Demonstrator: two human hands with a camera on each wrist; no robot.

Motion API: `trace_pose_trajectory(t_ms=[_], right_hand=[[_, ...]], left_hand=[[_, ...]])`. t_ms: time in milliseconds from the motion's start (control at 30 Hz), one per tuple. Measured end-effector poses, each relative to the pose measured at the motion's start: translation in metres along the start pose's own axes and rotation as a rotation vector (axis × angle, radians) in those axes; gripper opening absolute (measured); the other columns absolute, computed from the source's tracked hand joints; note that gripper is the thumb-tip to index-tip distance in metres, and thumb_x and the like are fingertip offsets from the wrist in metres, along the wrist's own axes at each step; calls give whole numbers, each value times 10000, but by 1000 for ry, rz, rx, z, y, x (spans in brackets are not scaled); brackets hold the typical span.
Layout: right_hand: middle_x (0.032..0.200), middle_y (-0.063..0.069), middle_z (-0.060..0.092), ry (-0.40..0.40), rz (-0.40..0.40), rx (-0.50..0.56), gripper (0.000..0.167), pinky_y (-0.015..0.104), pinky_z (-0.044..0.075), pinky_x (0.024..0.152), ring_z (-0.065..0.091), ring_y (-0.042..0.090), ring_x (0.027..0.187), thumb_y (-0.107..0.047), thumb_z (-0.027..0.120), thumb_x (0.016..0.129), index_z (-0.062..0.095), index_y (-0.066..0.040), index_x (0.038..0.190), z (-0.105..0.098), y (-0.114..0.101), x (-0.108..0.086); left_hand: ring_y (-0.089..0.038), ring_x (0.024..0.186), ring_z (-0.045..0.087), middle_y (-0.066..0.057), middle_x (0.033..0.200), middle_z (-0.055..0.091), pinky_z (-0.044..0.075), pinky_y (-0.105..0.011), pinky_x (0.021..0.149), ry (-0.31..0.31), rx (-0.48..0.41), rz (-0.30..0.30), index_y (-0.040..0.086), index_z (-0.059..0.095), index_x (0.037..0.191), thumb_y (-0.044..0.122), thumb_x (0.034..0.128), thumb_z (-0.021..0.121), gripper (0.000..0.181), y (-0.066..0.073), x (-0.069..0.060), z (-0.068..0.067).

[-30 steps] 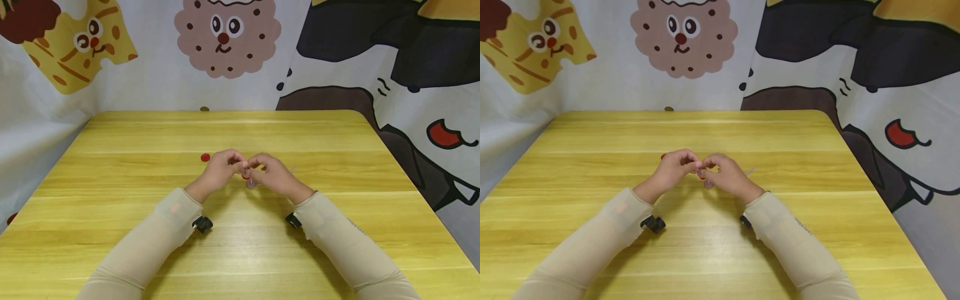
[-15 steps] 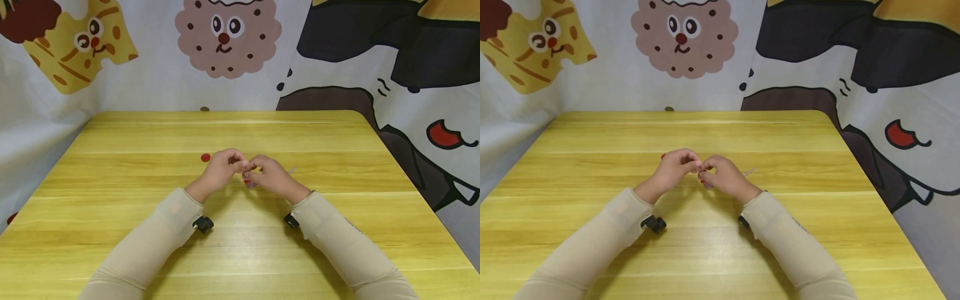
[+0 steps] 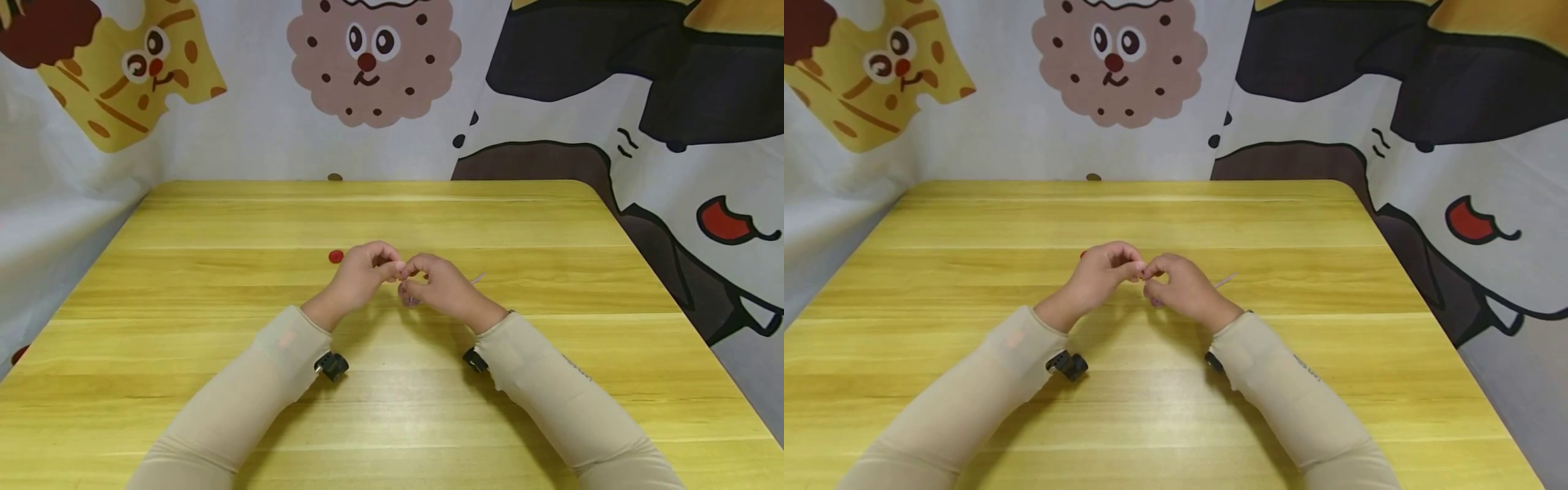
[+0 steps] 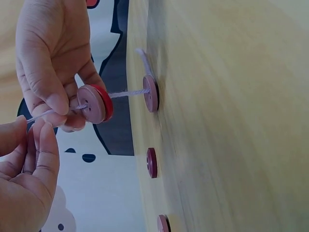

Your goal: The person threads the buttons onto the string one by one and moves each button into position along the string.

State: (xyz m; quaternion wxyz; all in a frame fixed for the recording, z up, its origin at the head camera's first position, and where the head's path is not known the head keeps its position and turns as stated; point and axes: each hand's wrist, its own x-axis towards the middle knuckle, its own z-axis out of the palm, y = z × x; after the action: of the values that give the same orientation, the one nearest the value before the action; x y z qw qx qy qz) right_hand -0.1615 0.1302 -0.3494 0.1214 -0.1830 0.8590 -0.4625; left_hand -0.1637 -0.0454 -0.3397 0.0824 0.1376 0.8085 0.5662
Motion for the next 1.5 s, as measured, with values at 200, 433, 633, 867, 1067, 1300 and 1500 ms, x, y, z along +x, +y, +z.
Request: trace_pose_trajectory(t_ms=[200,433,633,867,1067,1300,1500], right_hand=[[1032,84,634,1,-6,23,122,388,505,801,670,270,811,-101,560,947,638,-40,1018,-1,2,-1],[999,60,635,40,-8,8,147,394,468,829,658,223,825,-107,541,967,649,-82,1063,-1,0,-2],[952,40,666,72,-36,-23,149,422,409,889,614,214,905,-102,539,966,660,-102,1053,-2,1,-2],[913,62,691,89,-40,-23,161,418,460,874,609,214,913,-106,546,973,668,-48,1061,-2,1,-1],[868,78,677,79,-9,54,148,455,539,759,653,236,810,-153,566,987,670,-72,1054,-2,1,-2],[854,107,665,64,-20,96,154,461,552,736,667,272,778,-166,561,990,664,-77,1062,-3,1,-2],[842,105,663,52,-13,90,157,438,556,727,672,258,771,-163,559,991,656,-59,1057,-3,2,-2]], left_hand=[[-327,876,595,-117,891,627,502,-470,817,-8,8,2,29,619,955,128,965,592,104,-1,-1,0],[-398,910,586,-155,905,624,487,-516,819,-18,0,-7,38,621,950,147,962,601,112,-2,-2,0],[-334,867,597,-153,906,632,498,-465,794,-14,21,-9,35,624,952,141,962,600,109,-2,-1,-1],[-219,803,596,-121,881,637,514,-452,798,1,40,-12,32,632,953,122,958,605,94,-2,-1,-1],[-316,873,621,-100,884,639,517,-474,819,-4,33,-13,27,627,965,115,960,600,93,-5,-1,-1],[-332,904,622,-99,905,640,518,-470,833,-11,39,-24,33,626,973,131,962,597,103,-7,-1,-3],[-327,895,624,-100,891,636,523,-453,823,-14,41,-23,25,627,983,123,963,597,105,-8,-1,-2]])
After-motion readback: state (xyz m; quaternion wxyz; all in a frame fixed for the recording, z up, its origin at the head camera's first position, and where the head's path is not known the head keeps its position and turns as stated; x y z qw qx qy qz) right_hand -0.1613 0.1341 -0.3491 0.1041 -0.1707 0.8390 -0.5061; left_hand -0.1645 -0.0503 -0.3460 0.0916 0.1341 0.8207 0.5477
